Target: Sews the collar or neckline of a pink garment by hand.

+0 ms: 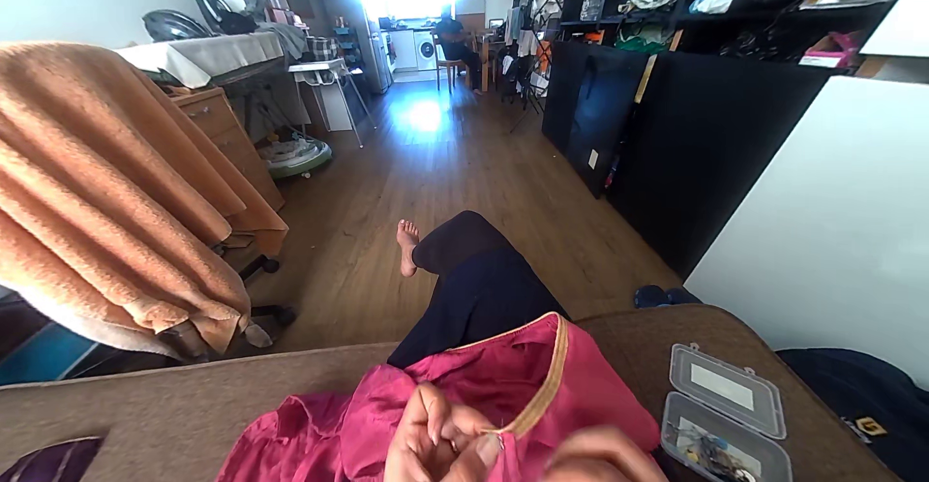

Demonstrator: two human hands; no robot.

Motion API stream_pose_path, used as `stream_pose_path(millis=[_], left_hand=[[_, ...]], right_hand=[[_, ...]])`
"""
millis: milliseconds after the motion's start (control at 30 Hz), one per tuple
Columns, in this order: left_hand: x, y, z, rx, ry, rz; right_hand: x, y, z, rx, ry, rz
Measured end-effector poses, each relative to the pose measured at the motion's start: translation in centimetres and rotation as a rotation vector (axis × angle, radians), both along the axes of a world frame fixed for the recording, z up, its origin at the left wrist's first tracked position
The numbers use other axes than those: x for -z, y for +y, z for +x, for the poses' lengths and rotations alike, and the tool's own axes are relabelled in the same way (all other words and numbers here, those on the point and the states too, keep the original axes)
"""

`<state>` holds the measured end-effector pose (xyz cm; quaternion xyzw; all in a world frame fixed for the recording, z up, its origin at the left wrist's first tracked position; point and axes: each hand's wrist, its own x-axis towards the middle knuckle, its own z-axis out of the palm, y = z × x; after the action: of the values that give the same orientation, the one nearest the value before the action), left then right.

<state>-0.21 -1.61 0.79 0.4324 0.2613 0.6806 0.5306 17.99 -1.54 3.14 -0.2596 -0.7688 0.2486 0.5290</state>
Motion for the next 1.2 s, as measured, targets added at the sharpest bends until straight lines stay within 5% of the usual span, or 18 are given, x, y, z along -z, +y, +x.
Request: stream_pose_path(millis=[133,533,1033,1200], left_hand=[[-0.2,-0.6,0.3,0.055,-0.082,0.021],[0.0,-0.6,0.3,0.075,-0.076,0.052],[0.3,-0.9,0.8,0.210,0.002,0.137],[0.2,-1.2,1.3,0.010,0.135,0.201]], right_hand=[[0.8,0.4,-0.8,0.139,-0.036,0.086],[0.8,0.2,-0.7,0.124,-0.020,0.051],[1.3,0.6,-0.2,-0.194,0.362,-0.414],[1.3,0.9,-0.2,0.020,0.178,-0.095]])
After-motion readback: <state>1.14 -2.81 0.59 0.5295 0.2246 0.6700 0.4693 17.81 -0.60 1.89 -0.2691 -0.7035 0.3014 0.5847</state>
